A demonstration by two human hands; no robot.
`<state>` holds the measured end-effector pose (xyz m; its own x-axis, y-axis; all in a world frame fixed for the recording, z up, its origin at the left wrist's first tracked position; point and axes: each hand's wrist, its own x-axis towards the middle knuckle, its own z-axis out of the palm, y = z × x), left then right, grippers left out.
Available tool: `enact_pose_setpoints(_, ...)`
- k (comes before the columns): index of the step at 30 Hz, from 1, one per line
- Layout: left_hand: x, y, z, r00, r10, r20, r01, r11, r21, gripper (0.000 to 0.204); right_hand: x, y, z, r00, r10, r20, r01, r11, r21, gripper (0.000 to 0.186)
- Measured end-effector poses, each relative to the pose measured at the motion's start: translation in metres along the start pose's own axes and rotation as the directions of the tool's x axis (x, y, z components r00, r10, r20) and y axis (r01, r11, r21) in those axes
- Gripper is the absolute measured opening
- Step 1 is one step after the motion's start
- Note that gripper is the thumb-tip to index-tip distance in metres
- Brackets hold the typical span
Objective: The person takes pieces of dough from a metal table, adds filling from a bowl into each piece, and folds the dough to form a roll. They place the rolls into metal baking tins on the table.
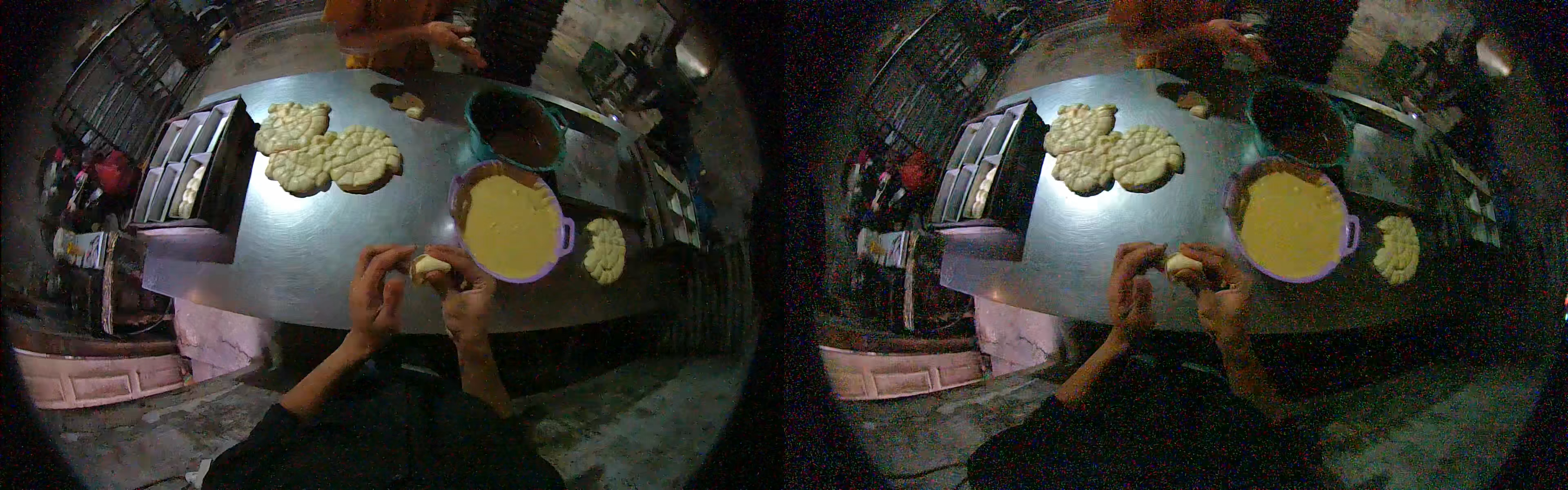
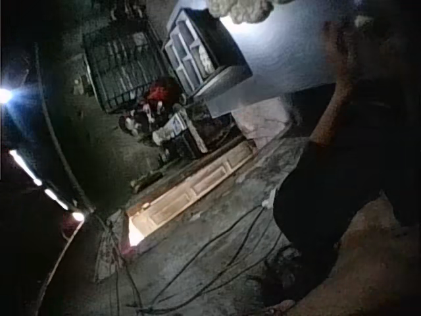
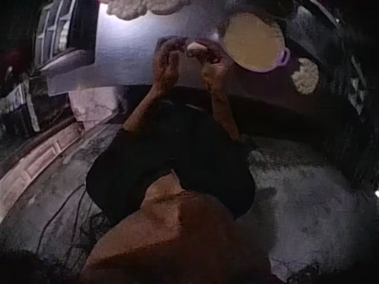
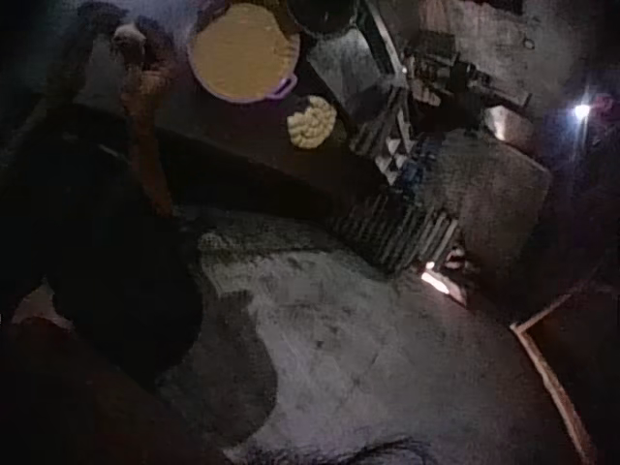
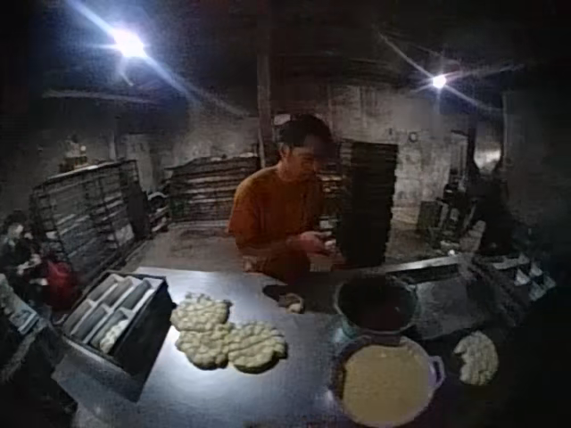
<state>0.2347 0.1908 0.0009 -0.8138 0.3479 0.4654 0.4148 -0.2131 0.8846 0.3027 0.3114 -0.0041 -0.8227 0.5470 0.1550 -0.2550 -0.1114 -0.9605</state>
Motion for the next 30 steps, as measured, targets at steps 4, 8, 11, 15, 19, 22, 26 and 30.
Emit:
enact_pose_setpoints(4,0.026,0.002,0.039,0.759,0.606,0.239,-0.625,0.78,0.008,0.051,-0.012,-0.015,-0.033,0.994,0.104,0.027,-0.107,0.932,0.345,0.052)
enact_pose_setpoints(8,0.03,-0.027,0.085,0.786,0.618,-0.011,-0.472,0.589,-0.656,0.046,-0.012,-0.049,-0.025,0.992,0.087,0.09,-0.116,0.912,0.393,0.061)
enact_pose_setpoints(11,0.02,-0.037,0.105,0.954,0.298,-0.021,-0.228,0.681,-0.696,0.046,0.007,-0.032,-0.035,1.0,-0.014,0.025,0.014,1.0,0.003,0.07)
enact_pose_setpoints(15,0.035,-0.058,0.112,0.963,-0.236,0.129,0.252,0.625,-0.739,0.059,0.053,-0.03,-0.042,0.989,0.145,0.007,-0.14,0.946,0.293,0.069)
enact_pose_setpoints(19,0.09,-0.077,0.113,0.962,-0.249,0.112,0.262,0.729,-0.632,0.088,0.133,-0.025,-0.065,0.985,0.148,0.09,-0.162,0.97,0.18,0.05)
enact_pose_setpoints(22,0.103,-0.111,0.09,0.87,-0.442,0.217,0.486,0.701,-0.521,0.066,0.229,0.002,-0.12,0.998,-0.012,0.069,0.053,0.772,-0.633,0.039)
enact_pose_setpoints(26,0.113,-0.157,0.06,0.777,-0.587,0.229,0.618,0.642,-0.454,0.039,0.332,0.03,-0.152,0.94,0.309,0.147,0.119,0.106,-0.987,0.036)
enact_pose_setpoints(30,0.12,-0.181,0.044,0.716,-0.654,0.244,0.692,0.618,-0.373,0.031,0.357,0.094,-0.212,0.85,0.486,0.202,0.23,0.003,-0.973,0.041)
